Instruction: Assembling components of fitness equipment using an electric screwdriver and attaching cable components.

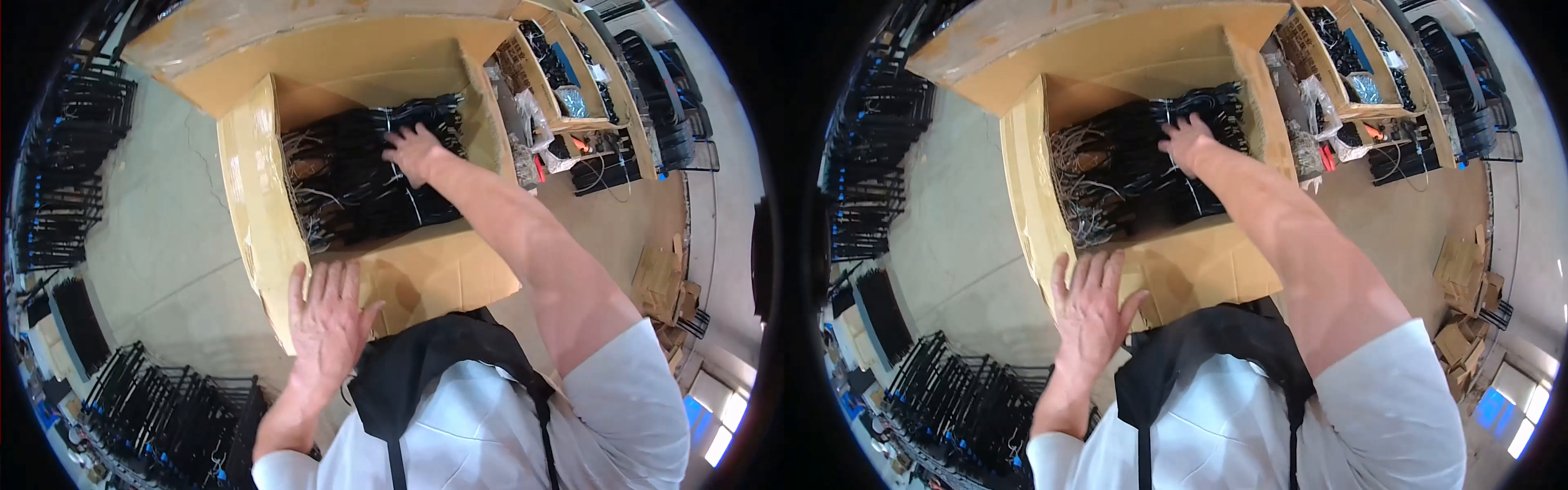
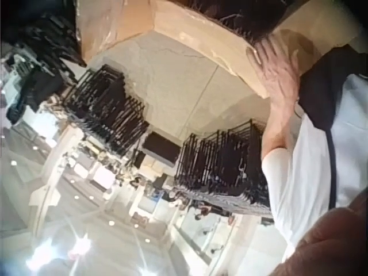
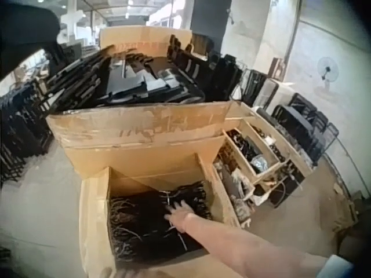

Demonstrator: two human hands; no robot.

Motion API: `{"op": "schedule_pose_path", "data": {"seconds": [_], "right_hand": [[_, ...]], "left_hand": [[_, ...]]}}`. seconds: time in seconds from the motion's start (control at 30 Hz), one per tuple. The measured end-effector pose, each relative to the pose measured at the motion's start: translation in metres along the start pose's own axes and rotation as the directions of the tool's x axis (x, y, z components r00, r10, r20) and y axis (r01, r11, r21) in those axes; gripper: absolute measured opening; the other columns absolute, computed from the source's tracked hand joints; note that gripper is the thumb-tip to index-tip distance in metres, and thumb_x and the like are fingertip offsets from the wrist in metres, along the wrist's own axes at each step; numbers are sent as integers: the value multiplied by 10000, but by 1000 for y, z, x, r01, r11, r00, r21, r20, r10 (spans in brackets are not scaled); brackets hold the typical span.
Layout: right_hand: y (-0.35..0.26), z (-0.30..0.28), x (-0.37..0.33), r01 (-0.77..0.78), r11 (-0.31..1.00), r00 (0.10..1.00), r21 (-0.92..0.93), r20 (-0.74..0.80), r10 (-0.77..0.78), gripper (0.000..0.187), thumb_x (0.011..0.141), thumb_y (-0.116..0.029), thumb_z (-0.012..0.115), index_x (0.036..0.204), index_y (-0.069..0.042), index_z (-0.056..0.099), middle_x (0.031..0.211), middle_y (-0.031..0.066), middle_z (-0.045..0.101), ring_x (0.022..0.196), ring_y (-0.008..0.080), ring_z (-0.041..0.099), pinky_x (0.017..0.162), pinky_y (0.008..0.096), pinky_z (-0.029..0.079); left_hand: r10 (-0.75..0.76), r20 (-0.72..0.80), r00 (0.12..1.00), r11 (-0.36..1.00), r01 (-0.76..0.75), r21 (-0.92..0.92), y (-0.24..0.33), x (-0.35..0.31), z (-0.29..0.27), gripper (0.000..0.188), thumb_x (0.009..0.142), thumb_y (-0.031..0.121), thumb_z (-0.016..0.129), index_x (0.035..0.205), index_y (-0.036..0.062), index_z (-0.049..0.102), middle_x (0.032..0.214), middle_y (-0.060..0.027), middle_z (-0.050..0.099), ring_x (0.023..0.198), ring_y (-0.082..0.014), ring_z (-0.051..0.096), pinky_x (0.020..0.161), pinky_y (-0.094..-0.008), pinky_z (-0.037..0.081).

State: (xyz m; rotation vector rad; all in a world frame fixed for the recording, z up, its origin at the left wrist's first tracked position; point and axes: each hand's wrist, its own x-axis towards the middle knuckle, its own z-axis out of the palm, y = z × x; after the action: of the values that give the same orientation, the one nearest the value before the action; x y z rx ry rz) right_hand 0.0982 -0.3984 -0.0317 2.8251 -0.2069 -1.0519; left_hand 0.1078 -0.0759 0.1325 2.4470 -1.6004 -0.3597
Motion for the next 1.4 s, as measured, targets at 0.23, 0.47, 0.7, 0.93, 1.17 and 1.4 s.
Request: {"op": "schedule_pose_path", "data": {"seconds": [0.23,0.47,0.7,0.93,1.17,1.4], "right_hand": [[-40,39,58,-173,962,984,211,1,177,998,764,-277,860,1600,-144,332,1578,146,462,1479,316,415,1197,522,302],[-17,-36,6,-40,963,994,266,-90,66,428,684,-209,772,1068,-26,726,1100,193,755,1026,343,734,901,464,573],[43,-95,-101,164,632,985,757,-93,-143,777,765,-418,778,1367,46,618,1295,245,688,1199,309,664,1034,379,498],[148,1,-152,-76,768,996,636,92,22,476,874,-368,708,1207,-28,725,1201,165,728,1121,267,691,977,397,526],[95,-43,-72,-203,973,974,107,122,190,250,778,-98,679,996,-14,769,1024,186,754,1001,326,734,879,419,581],[65,26,62,-190,981,951,42,-240,195,573,879,-186,648,1425,-34,559,1437,197,531,1345,352,498,1147,455,363]], "left_hand": [[-35,-90,995,961,9,-276,40,18,62,515,885,305,770,1284,14,623,1223,-158,672,1172,-320,627,1103,-451,451],[-336,397,854,286,494,-821,14,57,74,550,1003,303,695,1451,24,542,1407,-195,613,1303,-275,593,1079,-384,471],[-263,154,953,-741,-97,-664,53,125,126,755,983,555,655,1520,65,450,1464,-81,571,1364,-210,514,1177,-378,370],[-129,314,941,-925,-1,-379,61,96,104,445,1042,379,596,1266,-5,631,1192,-122,708,1130,-275,669,1033,-462,529],[-347,159,924,-786,-194,-587,32,2,98,724,916,556,680,1416,53,532,1234,-162,671,1102,-334,680,958,-491,589],[-373,224,900,-805,-194,-561,32,4,101,701,865,485,769,1391,65,572,1419,-205,579,1285,-354,593,1062,-499,538]]}}
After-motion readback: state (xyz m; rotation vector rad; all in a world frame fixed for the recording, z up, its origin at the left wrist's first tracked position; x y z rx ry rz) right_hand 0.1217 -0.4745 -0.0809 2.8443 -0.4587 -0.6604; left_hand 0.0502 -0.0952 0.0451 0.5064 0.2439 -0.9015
